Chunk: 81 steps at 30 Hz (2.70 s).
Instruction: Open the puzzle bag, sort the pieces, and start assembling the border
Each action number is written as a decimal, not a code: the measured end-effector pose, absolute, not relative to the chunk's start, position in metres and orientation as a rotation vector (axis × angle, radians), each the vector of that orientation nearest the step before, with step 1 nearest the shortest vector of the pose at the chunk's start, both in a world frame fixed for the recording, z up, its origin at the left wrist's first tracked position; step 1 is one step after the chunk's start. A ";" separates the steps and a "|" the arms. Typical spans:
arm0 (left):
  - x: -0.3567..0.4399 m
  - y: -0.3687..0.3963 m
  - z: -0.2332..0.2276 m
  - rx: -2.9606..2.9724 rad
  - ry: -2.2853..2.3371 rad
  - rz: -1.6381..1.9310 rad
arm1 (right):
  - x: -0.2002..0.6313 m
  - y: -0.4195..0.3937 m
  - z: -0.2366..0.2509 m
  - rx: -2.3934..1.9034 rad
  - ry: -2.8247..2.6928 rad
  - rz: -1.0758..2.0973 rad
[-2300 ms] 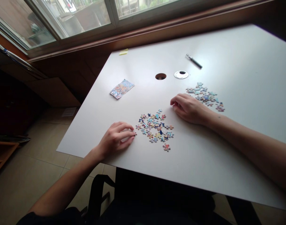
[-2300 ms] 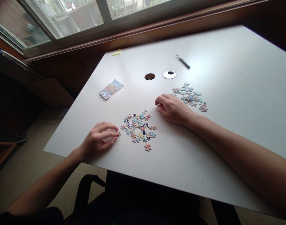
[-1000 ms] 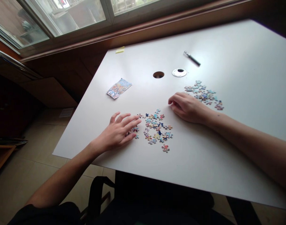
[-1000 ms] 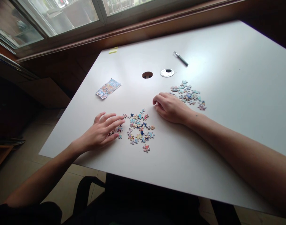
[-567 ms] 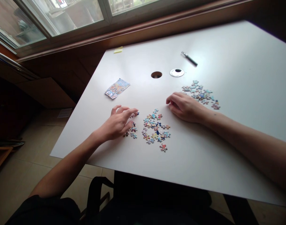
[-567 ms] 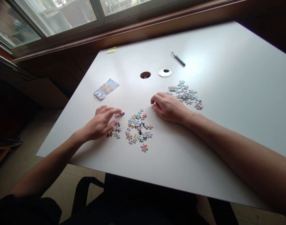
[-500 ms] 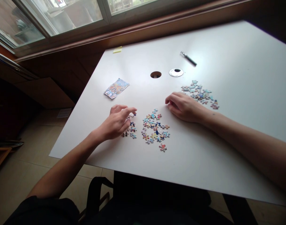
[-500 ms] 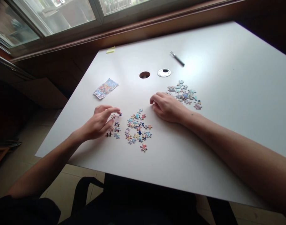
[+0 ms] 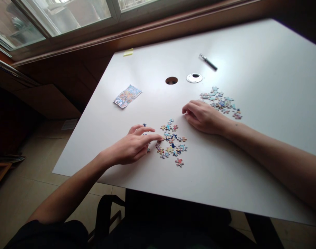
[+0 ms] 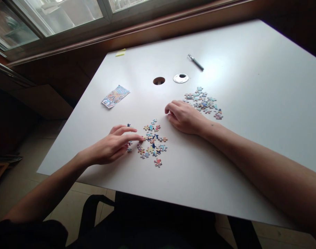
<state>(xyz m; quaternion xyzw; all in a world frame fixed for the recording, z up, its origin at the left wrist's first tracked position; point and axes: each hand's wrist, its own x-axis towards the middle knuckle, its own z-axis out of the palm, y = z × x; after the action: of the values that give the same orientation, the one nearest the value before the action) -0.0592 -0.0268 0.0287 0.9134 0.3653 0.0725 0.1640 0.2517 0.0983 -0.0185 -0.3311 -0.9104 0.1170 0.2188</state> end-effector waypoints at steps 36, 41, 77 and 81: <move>-0.039 -0.043 0.025 2.801 0.977 0.342 | 0.252 0.097 -0.018 -0.927 -2.515 0.312; -0.029 -0.041 0.024 2.821 0.838 0.194 | 0.252 0.097 -0.019 -0.915 -2.508 0.307; -0.024 -0.028 0.026 2.791 1.090 0.159 | 0.251 0.097 -0.019 -0.914 -2.496 0.313; -0.031 -0.020 0.026 2.781 1.199 0.130 | 0.251 0.097 -0.019 -0.924 -2.505 0.324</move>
<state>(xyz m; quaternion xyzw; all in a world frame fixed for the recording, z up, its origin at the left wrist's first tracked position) -0.0308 -0.0196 0.0256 0.9160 0.3950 0.0429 0.0553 0.2507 0.0966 -0.0190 -0.3347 -0.9077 0.1172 0.2241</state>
